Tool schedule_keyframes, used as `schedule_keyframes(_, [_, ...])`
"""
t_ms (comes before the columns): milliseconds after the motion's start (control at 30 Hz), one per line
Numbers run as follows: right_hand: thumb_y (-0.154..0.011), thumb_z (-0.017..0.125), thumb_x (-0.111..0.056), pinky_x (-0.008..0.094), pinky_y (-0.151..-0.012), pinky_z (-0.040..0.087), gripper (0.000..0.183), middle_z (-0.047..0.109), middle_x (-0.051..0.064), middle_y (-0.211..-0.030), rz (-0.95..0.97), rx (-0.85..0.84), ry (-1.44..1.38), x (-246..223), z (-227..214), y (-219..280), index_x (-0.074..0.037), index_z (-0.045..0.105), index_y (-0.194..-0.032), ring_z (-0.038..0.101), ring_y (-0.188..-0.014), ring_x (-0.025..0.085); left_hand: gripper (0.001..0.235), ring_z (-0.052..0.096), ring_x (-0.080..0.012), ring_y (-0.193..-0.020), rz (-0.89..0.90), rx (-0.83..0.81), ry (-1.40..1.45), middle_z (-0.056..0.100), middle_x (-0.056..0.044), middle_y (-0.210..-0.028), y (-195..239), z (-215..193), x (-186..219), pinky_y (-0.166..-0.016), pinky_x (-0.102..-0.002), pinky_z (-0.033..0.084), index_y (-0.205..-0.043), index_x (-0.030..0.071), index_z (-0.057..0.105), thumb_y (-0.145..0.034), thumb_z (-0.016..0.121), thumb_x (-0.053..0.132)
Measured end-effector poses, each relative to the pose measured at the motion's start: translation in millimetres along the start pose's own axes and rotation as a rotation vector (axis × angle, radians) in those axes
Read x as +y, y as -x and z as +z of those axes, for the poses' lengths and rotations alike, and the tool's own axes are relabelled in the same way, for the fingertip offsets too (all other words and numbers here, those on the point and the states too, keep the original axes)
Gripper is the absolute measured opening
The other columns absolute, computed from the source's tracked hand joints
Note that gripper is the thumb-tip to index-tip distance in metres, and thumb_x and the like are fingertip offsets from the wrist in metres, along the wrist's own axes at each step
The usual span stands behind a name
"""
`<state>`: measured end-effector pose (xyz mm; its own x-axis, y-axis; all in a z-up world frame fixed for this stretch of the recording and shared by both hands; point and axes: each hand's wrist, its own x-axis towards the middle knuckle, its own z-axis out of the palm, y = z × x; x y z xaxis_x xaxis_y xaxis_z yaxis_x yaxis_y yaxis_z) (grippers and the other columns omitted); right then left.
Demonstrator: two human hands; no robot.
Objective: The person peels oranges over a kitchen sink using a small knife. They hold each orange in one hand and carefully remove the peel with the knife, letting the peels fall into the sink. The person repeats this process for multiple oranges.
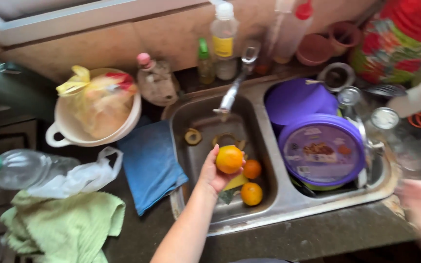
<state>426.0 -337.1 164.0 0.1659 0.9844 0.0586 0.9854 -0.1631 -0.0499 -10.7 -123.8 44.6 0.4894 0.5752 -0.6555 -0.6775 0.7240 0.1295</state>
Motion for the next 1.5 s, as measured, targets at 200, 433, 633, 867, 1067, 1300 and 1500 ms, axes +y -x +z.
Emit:
schedule_keyframes(200, [-0.083,0.06,-0.039,0.039,-0.075,0.054,0.023,0.071,0.002,-0.089,0.033,-0.237,-0.678,-260.2,56.5,-95.2,-0.027,0.064,-0.102,0.068,-0.084,0.026,0.058,0.061,-0.0387,-0.093,0.042,0.016,0.006,0.062,-0.019,-0.106,37.7,1.0,7.5,-0.078,-0.059,0.052,-0.113,0.013,0.066,-0.078,0.063,0.059])
schedule_keyframes(433, [-0.083,0.059,-0.015,0.024,-0.03,0.028,0.008,0.037,0.005,-0.036,0.331,0.206,-1.326,-310.7,59.3,-197.3,-0.011,0.062,-0.077,0.035,-0.026,0.015,0.041,0.057,-0.0368,-0.098,0.135,0.126,0.102,0.055,-0.018,-0.107,46.0,10.8,40.2,-0.081,-0.06,0.051,-0.11,0.008,0.066,-0.078,0.074,0.032])
schedule_keyframes(633, [-0.09,0.06,-0.015,0.011,-0.032,0.022,0.012,0.046,-0.005,-0.062,0.267,-0.073,-1.757,-320.9,17.5,-325.5,-0.016,0.056,-0.101,0.03,-0.039,-0.001,0.056,0.056,-0.0405,-0.102,0.141,0.206,0.17,0.047,-0.018,-0.114,-43.9,-8.3,56.1,-0.075,-0.062,0.053,-0.115,0.01,0.053,-0.075,0.079,0.039])
schedule_keyframes(867, [-0.089,0.055,-0.01,0.019,-0.031,0.019,0.019,0.037,0.009,-0.04,0.155,0.241,-1.509,-343.1,22.9,-281.7,-0.005,0.058,-0.107,0.03,-0.026,0.012,0.042,0.053,-0.0453,-0.101,0.107,0.321,0.148,0.042,-0.02,-0.119,-85.2,21.1,74.9,-0.063,-0.067,0.053,-0.12,0.014,0.044,-0.089,0.058,0.039])
schedule_keyframes(1067, [-0.079,0.07,-0.027,0.024,-0.038,0.036,0.026,0.064,0.009,-0.078,0.495,-0.041,-1.362,-360.7,163.2,-238.7,-0.013,0.068,-0.101,0.055,-0.054,0.014,0.069,0.055,-0.0439,-0.098,-0.002,0.275,0.136,0.043,-0.021,-0.12,-106.8,29.5,79.3,-0.067,-0.062,0.054,-0.124,0.013,0.041,-0.077,0.071,0.054])
schedule_keyframes(1300, [-0.065,0.084,-0.02,0.031,-0.062,0.045,0.045,0.062,0.009,-0.085,0.356,-0.265,-1.371,-389.8,125.5,-226.1,-0.013,0.066,-0.107,0.056,-0.074,0.018,0.062,0.053,-0.0415,-0.104,0.061,0.356,0.042,0.047,-0.019,-0.12,-129.5,2.5,81.8,-0.07,-0.064,0.05,-0.121,0.014,0.051,-0.076,0.071,0.051])
schedule_keyframes(1500, [-0.089,0.056,-0.028,0.023,-0.034,0.037,0.038,0.051,0.008,-0.053,0.298,-0.309,-1.42,-385.0,148.6,-225.8,-0.019,0.06,-0.125,0.043,-0.034,0.012,0.054,0.053,-0.0371,-0.108,0.123,0.389,-0.041,0.051,-0.015,-0.119,-113.0,3.6,86.0,-0.074,-0.06,0.05,-0.118,0.015,0.055,-0.077,0.07,0.048])
